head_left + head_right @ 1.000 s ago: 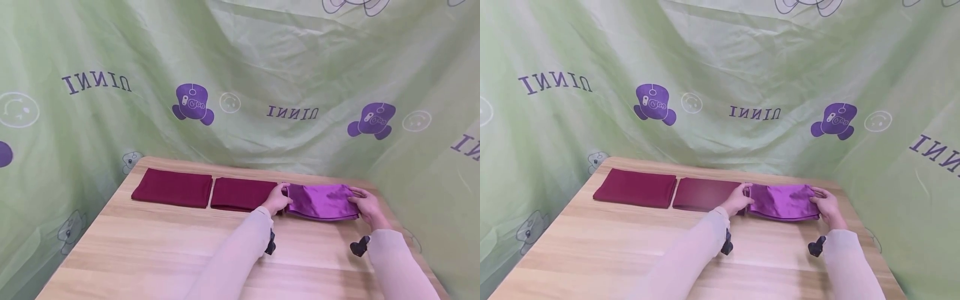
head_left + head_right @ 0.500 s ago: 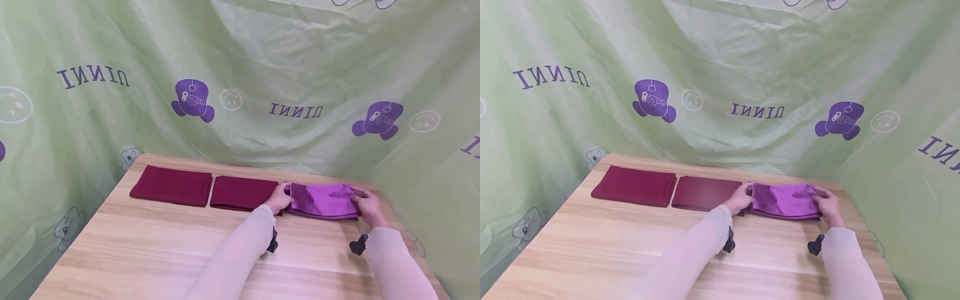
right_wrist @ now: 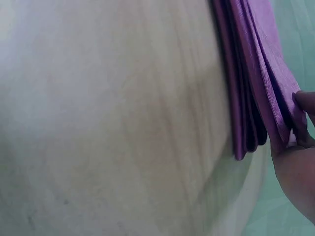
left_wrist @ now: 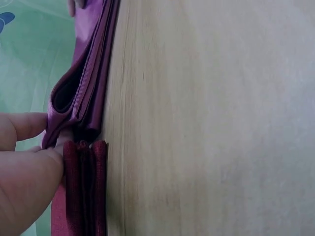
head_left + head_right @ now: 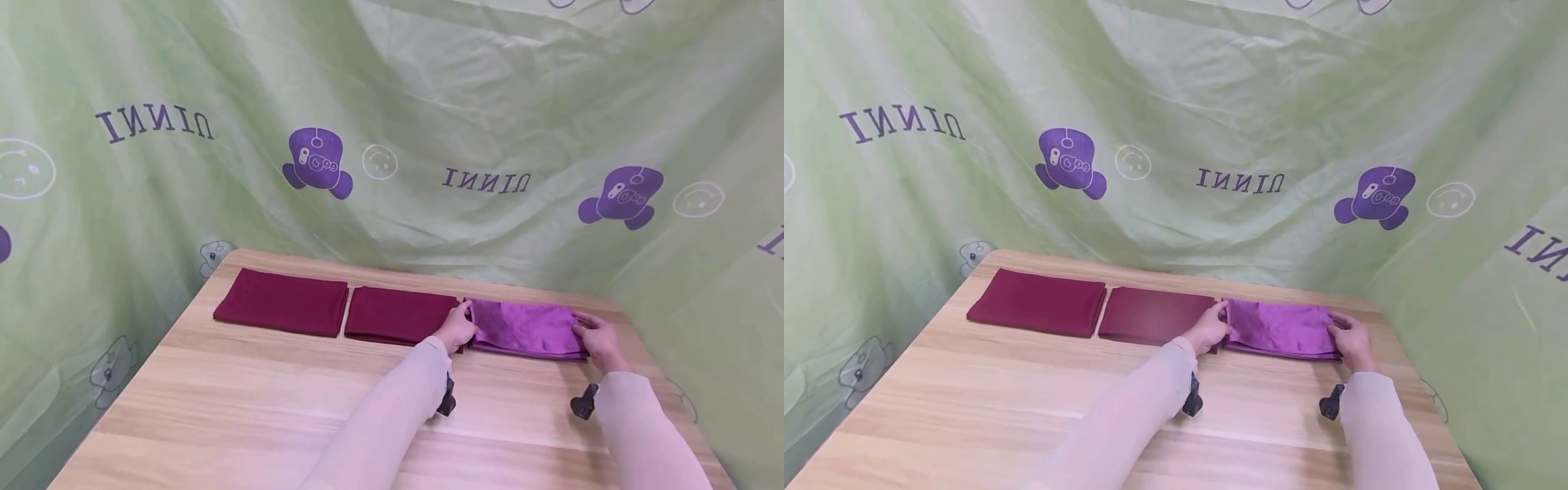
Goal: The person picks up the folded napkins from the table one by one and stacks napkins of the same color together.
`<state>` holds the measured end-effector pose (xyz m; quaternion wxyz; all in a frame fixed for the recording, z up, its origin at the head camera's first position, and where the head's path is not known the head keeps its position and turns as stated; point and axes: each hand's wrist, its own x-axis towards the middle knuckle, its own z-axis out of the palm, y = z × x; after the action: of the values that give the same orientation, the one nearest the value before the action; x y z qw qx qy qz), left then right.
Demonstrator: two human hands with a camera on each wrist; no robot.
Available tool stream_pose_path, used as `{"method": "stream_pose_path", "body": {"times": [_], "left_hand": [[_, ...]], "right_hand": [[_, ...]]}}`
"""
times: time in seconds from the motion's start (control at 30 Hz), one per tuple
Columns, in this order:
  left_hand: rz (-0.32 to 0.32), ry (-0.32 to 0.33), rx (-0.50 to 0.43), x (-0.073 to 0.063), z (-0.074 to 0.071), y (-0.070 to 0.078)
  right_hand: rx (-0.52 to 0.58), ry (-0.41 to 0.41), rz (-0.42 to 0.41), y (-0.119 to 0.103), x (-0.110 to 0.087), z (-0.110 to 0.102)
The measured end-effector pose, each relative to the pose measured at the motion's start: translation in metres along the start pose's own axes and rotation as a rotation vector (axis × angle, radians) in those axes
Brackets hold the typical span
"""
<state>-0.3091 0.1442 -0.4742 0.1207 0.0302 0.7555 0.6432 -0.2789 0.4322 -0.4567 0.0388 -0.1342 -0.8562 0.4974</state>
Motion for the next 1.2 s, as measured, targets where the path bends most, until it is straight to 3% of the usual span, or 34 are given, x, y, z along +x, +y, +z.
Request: {"method": "stream_pose_path", "body": {"times": [0.2, 0.43, 0.63, 0.77, 0.97, 1.2], "left_hand": [[0.02, 0.008, 0.064, -0.004, -0.002, 0.004], [0.127, -0.008, 0.095, -0.009, -0.021, 0.007], [0.213, -0.02, 0.146, -0.007, -0.055, 0.005], [0.233, 0.007, 0.18, -0.01, -0.084, 0.003], [0.227, 0.046, 0.223, -0.021, -0.122, -0.002], [0.249, 0.107, 0.291, -0.029, -0.151, -0.012]], "right_hand": [[-0.077, 0.017, -0.001, 0.0, -0.004, -0.002], [-0.076, 0.112, -0.058, -0.036, -0.013, 0.015], [0.013, 0.074, -0.16, -0.067, -0.021, 0.042], [0.042, 0.033, -0.209, -0.079, -0.026, 0.064], [0.111, -0.09, -0.22, -0.092, -0.035, 0.098], [0.141, -0.148, -0.217, -0.102, -0.043, 0.127]]}}
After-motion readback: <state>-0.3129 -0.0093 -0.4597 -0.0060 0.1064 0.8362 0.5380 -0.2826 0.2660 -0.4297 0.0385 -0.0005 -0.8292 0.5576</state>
